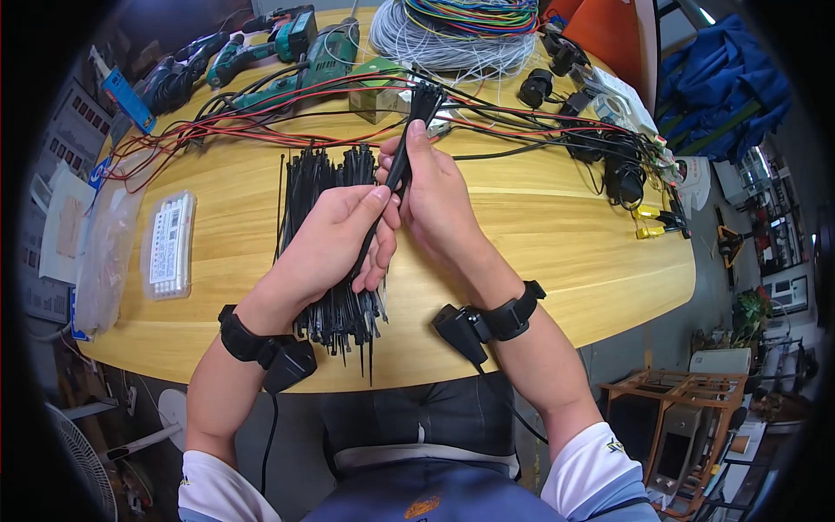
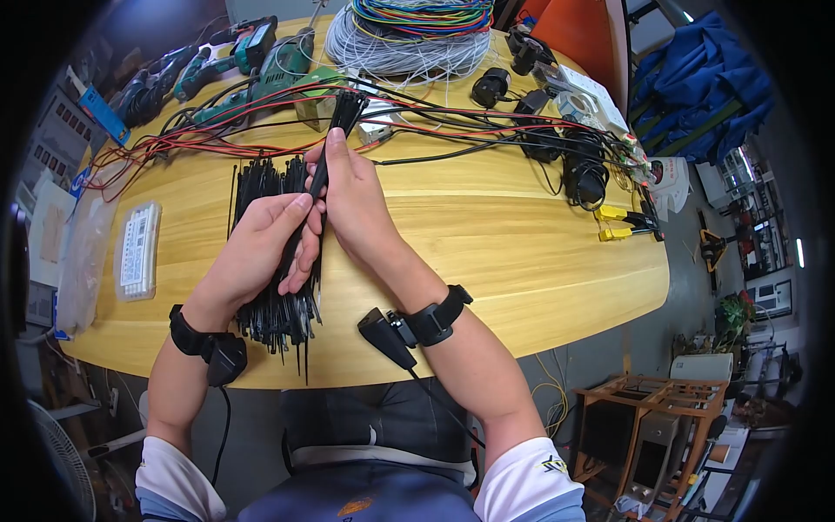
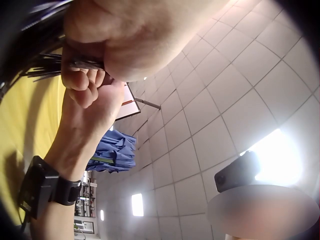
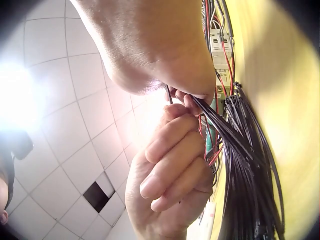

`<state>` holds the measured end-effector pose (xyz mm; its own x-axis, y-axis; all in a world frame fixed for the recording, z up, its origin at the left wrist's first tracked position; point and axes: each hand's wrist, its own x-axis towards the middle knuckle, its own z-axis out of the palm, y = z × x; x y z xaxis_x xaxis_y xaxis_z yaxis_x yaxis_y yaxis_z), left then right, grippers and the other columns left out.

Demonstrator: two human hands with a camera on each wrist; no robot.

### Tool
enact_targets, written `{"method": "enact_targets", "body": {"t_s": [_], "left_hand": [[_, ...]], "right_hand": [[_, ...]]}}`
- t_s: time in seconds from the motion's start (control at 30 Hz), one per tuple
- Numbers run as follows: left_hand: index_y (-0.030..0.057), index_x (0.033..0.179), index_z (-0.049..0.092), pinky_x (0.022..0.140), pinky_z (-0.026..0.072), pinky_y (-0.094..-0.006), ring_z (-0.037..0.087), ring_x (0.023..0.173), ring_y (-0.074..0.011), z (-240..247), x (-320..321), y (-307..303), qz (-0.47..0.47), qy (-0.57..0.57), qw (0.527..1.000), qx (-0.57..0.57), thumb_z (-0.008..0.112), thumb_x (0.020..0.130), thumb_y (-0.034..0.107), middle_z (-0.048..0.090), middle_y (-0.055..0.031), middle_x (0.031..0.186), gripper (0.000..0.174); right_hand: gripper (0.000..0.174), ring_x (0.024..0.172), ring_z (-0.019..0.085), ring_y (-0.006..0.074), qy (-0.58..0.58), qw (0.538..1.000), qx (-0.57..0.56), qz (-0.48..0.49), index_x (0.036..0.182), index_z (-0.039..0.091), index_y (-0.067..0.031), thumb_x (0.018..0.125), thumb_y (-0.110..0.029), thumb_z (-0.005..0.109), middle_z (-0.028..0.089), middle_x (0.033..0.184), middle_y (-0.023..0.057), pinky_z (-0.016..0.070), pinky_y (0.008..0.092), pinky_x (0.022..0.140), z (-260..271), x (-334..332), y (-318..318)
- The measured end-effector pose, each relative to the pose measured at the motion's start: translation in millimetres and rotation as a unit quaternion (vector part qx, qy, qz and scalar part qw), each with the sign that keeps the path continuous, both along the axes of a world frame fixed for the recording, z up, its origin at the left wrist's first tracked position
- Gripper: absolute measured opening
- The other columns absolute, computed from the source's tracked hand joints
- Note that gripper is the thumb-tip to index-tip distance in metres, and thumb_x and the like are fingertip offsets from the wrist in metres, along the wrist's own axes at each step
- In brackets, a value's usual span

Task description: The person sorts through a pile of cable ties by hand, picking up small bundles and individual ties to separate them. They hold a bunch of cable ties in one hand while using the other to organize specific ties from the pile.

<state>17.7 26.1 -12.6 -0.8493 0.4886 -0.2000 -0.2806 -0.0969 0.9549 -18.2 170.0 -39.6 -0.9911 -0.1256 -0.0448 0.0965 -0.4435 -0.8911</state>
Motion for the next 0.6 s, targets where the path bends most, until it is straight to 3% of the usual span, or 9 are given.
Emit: {"method": "enact_targets", "body": {"t_s": [0.33,0.6], "left_hand": [[0.0002,0.087,0.053,0.032,0.0380,-0.0228,0.049,0.036,-0.0128,-3,-1,1,-0.022,0.012,0.999,-0.031,0.036,0.107,0.026,0.055,-0.0057,0.056,0.037],[-0.0035,0.092,0.058,0.046,0.0532,-0.0252,0.066,0.052,-0.0195,-5,-4,-1,-0.026,-0.019,0.998,-0.057,0.039,0.106,0.032,0.064,-0.0112,0.064,0.042]], "right_hand": [[0.041,0.079,0.054,0.0155,0.059,0.998,-0.010,0.022,0.086,0.048,-0.0070,0.104,-0.043,0.041,0.056,0.086,0.0067,0.0462,0.0279,0.069,-12,-8,0],[0.040,0.069,0.051,0.0155,0.013,1.000,-0.026,0.001,0.088,0.045,-0.0075,0.105,-0.043,0.039,0.055,0.083,0.0073,0.0476,0.0305,0.067,9,2,-3]]}}
